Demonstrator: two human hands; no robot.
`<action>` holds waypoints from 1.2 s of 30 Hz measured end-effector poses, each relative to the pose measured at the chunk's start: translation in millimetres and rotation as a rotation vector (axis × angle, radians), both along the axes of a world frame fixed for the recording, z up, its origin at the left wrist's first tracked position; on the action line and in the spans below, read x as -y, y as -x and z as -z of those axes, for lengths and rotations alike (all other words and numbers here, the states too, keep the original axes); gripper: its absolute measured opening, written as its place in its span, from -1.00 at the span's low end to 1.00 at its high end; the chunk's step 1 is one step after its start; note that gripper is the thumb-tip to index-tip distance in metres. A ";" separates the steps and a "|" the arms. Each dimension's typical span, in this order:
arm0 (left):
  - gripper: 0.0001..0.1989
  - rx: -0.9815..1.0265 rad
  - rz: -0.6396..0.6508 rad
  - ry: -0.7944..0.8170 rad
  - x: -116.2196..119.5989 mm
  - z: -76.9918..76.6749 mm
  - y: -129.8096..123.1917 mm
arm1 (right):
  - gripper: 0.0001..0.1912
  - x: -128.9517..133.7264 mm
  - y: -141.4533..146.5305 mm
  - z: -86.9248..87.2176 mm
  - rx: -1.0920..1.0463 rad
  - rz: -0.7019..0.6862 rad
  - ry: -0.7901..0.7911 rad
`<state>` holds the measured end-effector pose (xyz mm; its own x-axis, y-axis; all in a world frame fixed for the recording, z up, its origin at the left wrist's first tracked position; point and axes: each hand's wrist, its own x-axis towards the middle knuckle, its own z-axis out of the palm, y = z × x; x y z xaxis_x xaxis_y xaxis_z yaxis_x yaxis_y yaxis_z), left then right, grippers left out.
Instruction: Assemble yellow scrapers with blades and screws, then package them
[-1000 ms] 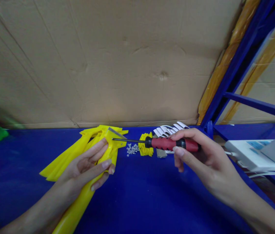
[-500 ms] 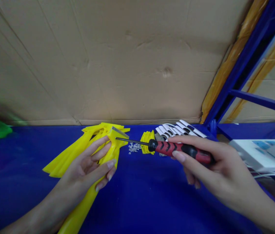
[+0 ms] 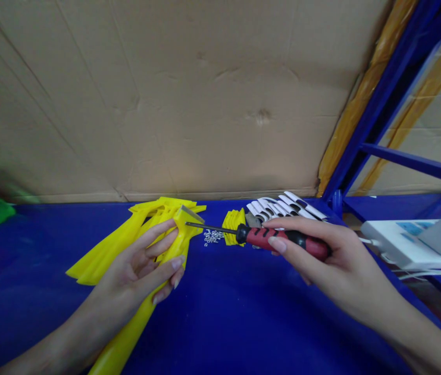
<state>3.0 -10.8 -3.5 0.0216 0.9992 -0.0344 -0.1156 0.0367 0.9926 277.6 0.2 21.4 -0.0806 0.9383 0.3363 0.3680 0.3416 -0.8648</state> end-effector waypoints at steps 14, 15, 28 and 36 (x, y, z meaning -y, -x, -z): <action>-0.47 -0.026 -0.011 -0.132 5.5 -1.9 -3.2 | -0.72 6.7 11.4 -1.6 -0.068 0.004 0.081; -0.48 -0.025 -0.015 -0.138 5.3 -1.0 -2.9 | -0.70 6.1 11.9 0.2 -0.116 0.000 0.126; -0.20 0.136 0.157 0.127 0.8 -11.6 6.1 | -0.80 -8.8 7.9 7.5 -0.902 -0.054 0.580; -0.17 0.294 0.231 0.140 -0.5 3.1 1.2 | -0.76 -7.6 15.2 23.8 -0.717 -0.254 0.565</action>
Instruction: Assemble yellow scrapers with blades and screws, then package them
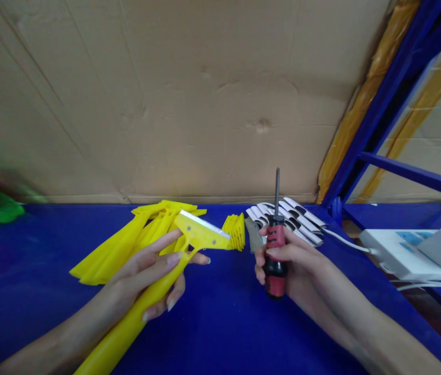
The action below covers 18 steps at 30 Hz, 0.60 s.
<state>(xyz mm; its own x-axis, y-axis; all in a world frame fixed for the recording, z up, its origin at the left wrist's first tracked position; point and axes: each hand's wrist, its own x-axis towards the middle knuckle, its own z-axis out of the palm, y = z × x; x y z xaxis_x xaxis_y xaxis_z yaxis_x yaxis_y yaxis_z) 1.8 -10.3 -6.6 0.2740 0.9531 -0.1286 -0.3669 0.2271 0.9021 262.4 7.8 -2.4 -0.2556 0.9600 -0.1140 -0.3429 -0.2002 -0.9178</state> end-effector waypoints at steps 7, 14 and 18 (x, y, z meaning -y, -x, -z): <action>-0.19 -0.060 0.021 0.040 2.6 -7.1 -0.7 | -0.75 -3.3 -1.3 -2.1 0.618 0.043 -0.119; -0.14 -0.109 -0.034 0.021 -1.4 -4.2 0.7 | -0.73 -7.9 -8.8 13.1 1.052 0.107 -0.462; -0.09 -0.114 -0.057 0.070 1.9 -2.6 -3.9 | -0.54 -8.6 -5.3 24.1 1.073 0.174 -0.502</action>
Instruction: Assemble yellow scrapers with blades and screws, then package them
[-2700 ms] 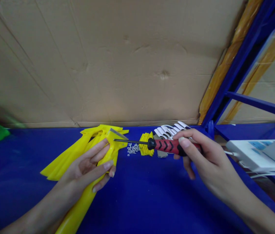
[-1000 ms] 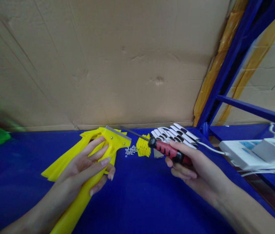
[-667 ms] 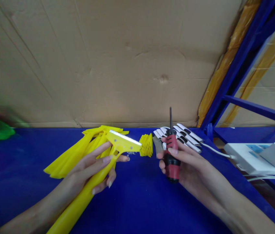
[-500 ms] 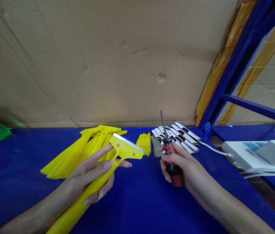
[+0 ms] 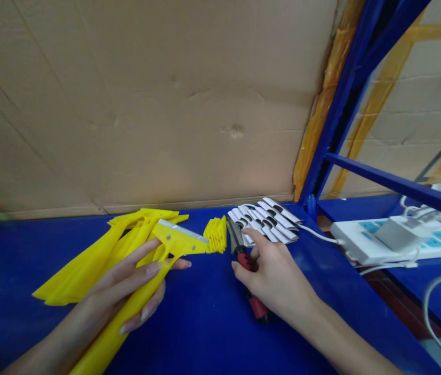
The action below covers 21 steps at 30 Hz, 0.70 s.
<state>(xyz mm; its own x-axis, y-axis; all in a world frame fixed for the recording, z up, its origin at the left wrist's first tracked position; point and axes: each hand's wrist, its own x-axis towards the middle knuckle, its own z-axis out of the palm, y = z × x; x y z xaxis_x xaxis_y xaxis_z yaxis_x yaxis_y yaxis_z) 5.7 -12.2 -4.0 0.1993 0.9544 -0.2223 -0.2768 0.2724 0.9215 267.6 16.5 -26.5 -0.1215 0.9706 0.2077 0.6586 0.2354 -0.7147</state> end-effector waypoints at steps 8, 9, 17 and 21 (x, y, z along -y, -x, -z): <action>-0.20 -0.030 0.021 0.019 4.0 -1.2 -3.9 | -0.79 1.8 13.6 -1.9 0.094 -0.037 0.016; -0.19 -0.029 0.021 0.014 4.3 -0.5 -3.8 | -0.78 1.3 14.5 -2.4 0.096 -0.040 0.012; -0.16 -0.131 0.056 -0.080 -0.9 -8.9 -11.8 | -0.76 -8.6 -4.4 -18.2 0.140 0.014 -0.315; -0.05 -0.140 0.077 -0.131 -16.9 -23.9 -34.6 | -0.82 -21.4 -38.5 -27.2 0.158 0.222 -0.563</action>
<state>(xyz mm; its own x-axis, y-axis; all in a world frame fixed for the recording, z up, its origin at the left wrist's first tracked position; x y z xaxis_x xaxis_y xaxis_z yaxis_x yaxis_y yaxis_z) 40.4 4.7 19.9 0.2488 0.9601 -0.1279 -0.1265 0.1631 0.9785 306.1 37.8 0.7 0.0000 0.7227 0.6911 0.8226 0.3930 -0.4109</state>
